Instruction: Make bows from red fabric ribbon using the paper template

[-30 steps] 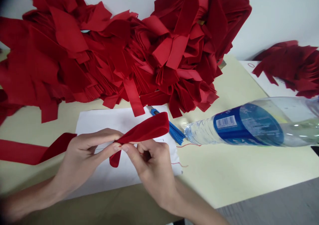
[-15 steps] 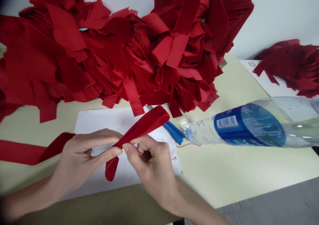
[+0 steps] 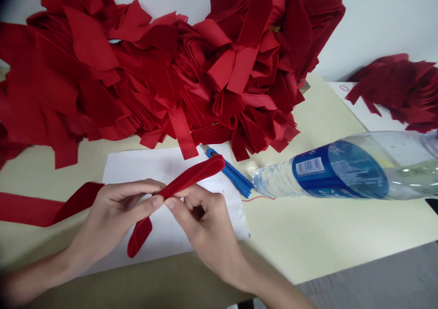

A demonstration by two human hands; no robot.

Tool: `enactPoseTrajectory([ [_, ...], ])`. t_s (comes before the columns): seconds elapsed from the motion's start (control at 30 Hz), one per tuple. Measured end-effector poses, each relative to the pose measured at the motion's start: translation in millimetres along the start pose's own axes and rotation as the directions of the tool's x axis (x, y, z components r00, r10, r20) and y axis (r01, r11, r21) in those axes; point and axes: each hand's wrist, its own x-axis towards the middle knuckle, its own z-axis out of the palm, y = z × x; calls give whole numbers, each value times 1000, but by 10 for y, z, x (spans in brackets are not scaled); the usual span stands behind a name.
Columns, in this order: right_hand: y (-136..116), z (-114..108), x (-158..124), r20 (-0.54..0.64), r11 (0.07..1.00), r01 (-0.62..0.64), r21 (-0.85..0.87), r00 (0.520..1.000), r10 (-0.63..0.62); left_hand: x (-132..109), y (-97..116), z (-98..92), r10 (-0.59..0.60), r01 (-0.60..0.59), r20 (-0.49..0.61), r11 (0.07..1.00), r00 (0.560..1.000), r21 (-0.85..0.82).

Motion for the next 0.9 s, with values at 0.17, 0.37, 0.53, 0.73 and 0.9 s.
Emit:
enactPoseTrajectory([
  [0.17, -41, -123, 42, 111, 993, -95, 68, 990, 87, 44, -14, -56, -180, 195, 99, 964, 979, -182],
  [0.37, 55, -332, 148, 363, 985, -130, 112, 928, 81, 60, 68, -125, -219, 307, 375, 932, 901, -192],
  [0.53, -8, -369, 237, 578, 995, -38, -91, 811, 84, 9, 78, -57, -236, 131, 578, 967, 781, 217],
  [0.73, -213, -171, -14, 356, 712, 334, -618, 926, -125, 129, -29, -78, -175, 120, 200, 959, 964, 257],
  [0.9, -117, -240, -92, 309, 929, 66, -364, 949, 54, 182, 63, -168, -200, 250, 371, 964, 907, -90],
])
